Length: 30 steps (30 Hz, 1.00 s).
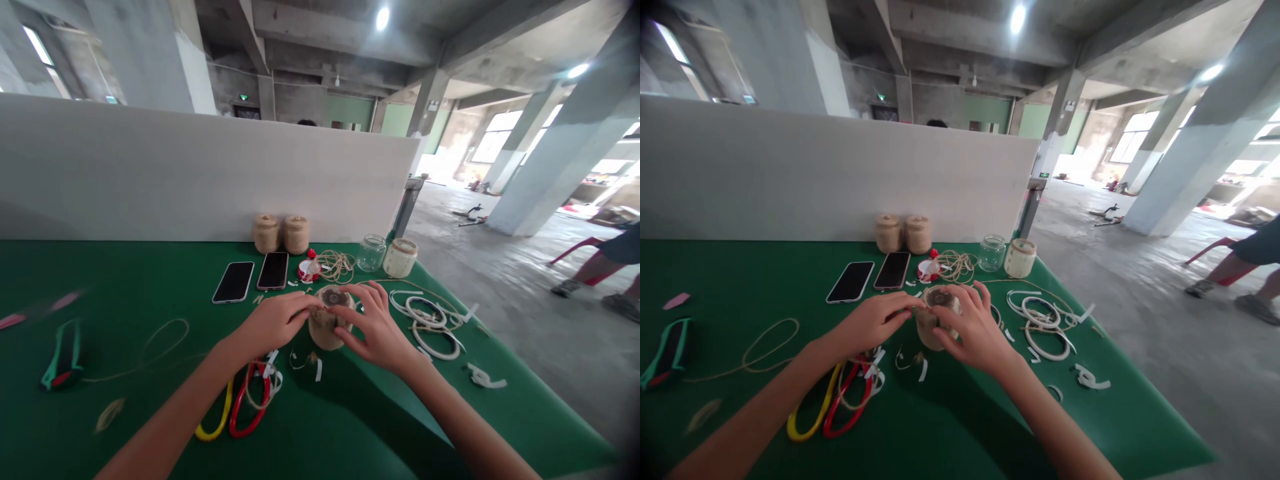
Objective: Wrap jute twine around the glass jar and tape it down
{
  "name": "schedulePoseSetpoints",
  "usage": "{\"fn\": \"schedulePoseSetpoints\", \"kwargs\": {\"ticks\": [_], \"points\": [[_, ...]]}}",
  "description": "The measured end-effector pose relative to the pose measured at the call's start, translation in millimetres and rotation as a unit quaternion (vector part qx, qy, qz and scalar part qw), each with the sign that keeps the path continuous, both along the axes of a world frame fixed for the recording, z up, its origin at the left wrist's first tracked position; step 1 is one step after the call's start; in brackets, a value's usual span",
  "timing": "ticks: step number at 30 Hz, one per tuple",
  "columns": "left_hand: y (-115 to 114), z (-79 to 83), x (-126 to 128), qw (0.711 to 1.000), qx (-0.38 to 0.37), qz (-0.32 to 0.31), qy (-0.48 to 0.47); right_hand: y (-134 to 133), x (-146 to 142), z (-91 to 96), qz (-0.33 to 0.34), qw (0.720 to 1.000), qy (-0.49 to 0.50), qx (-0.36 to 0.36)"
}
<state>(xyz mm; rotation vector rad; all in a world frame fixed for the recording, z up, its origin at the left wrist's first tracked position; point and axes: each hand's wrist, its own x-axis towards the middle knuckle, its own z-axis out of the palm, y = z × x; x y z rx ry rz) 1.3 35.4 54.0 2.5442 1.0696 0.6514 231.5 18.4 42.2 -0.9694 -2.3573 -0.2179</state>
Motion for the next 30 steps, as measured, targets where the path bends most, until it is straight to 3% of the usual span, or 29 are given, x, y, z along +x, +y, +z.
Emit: {"fn": "schedulePoseSetpoints", "kwargs": {"ticks": [10, 15, 24, 30], "points": [[6, 0.5, 5, 0.996, 0.041, 0.072, 0.035, 1, -3, -4.1, -0.009, 1.000, 0.013, 0.001], [12, -0.3, 6, 0.993, 0.077, 0.067, 0.055, 1, -5, -4.1, -0.009, 0.999, 0.037, -0.002], [16, 1.5, 6, 0.994, 0.071, 0.059, 0.054, 1, -8, -4.1, -0.017, 0.995, 0.093, -0.020], [17, 1.7, 8, 0.995, 0.078, 0.050, 0.039, -4, -22, -10.9, -0.073, 0.997, -0.024, 0.030]]}}
